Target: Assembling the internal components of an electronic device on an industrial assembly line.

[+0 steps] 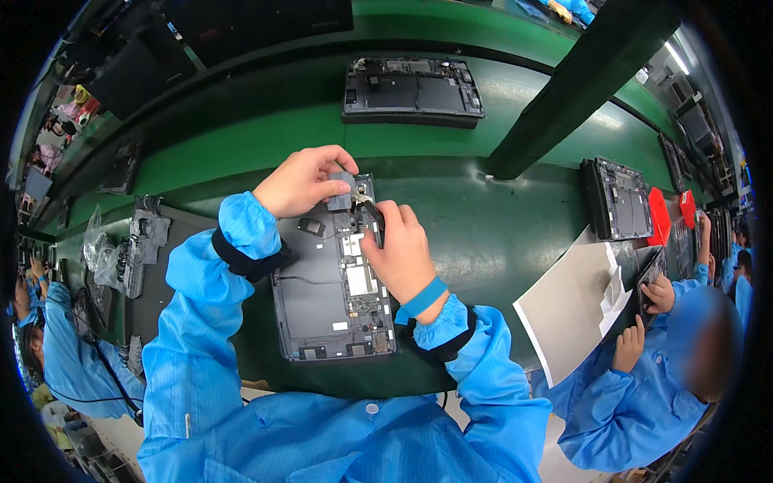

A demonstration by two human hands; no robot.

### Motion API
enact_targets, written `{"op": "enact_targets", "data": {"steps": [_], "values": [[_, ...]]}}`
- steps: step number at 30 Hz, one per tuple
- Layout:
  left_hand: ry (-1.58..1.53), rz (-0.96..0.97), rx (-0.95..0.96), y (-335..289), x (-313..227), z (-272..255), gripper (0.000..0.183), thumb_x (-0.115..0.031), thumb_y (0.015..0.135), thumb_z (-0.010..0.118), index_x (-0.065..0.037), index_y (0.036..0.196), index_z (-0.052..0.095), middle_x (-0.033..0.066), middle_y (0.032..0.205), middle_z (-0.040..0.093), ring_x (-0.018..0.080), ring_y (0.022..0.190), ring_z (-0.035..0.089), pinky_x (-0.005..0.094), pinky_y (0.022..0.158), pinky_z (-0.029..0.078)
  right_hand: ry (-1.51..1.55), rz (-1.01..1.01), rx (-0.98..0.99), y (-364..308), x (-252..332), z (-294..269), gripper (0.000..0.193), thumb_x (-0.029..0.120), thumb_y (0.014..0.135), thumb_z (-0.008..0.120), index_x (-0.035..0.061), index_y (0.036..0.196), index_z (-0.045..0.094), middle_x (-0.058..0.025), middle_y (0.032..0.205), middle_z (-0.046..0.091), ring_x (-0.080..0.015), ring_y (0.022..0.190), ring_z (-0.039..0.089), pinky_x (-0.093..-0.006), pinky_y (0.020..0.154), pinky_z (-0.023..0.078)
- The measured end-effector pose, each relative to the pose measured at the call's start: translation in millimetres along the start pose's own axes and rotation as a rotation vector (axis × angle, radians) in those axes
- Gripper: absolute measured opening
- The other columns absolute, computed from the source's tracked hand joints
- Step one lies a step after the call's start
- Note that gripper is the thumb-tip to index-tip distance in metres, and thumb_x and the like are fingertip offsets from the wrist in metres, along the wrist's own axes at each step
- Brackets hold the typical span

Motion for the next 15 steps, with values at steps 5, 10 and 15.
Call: {"op": "enact_targets", "data": {"steps": [5, 10, 15], "values": [[0.131, 0.075, 0.053, 6, 5, 8, 0.027, -0.009, 0.082, 0.072, -0.005, 0.107, 0.064, 0.0130, 0.088, 0.069, 0.0243, 0.078, 0.065, 0.0363, 0.073, 0.052, 0.100, 0.150, -0.013, 0, -4, -3, 0.025, 0.009, 0.080, 0.068, -0.0009, 0.101, 0.060, -0.0145, 0.084, 0.063, -0.0247, 0.068, 0.062, -0.0358, 0.064, 0.051], [0.311, 0.331, -0.171, -3, 1, 17, 0.022, -0.006, 0.080, 0.071, -0.006, 0.102, 0.065, 0.0064, 0.088, 0.064, 0.0235, 0.083, 0.060, 0.0352, 0.078, 0.050, 0.540, 0.342, -0.025, 1, -25, -33, 0.024, 0.020, 0.097, 0.056, -0.0019, 0.097, 0.067, -0.0033, 0.083, 0.067, -0.0114, 0.068, 0.059, -0.0237, 0.063, 0.047], [0.416, 0.404, -0.238, -35, -16, 20, 0.014, -0.006, 0.078, 0.070, -0.006, 0.092, 0.067, 0.0085, 0.090, 0.059, 0.0302, 0.089, 0.056, 0.0396, 0.080, 0.048, 0.574, 0.616, 0.069, -1, -15, -57, 0.030, 0.029, 0.101, 0.054, 0.0023, 0.091, 0.064, -0.0040, 0.080, 0.063, -0.0117, 0.065, 0.061, -0.0217, 0.058, 0.048]]}}
Point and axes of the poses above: each hand's wrist, its own y-axis towards the middle knuckle, its own z-axis out of the palm, x = y × z, the point moved 2 cm from there along y, towards the middle knuckle
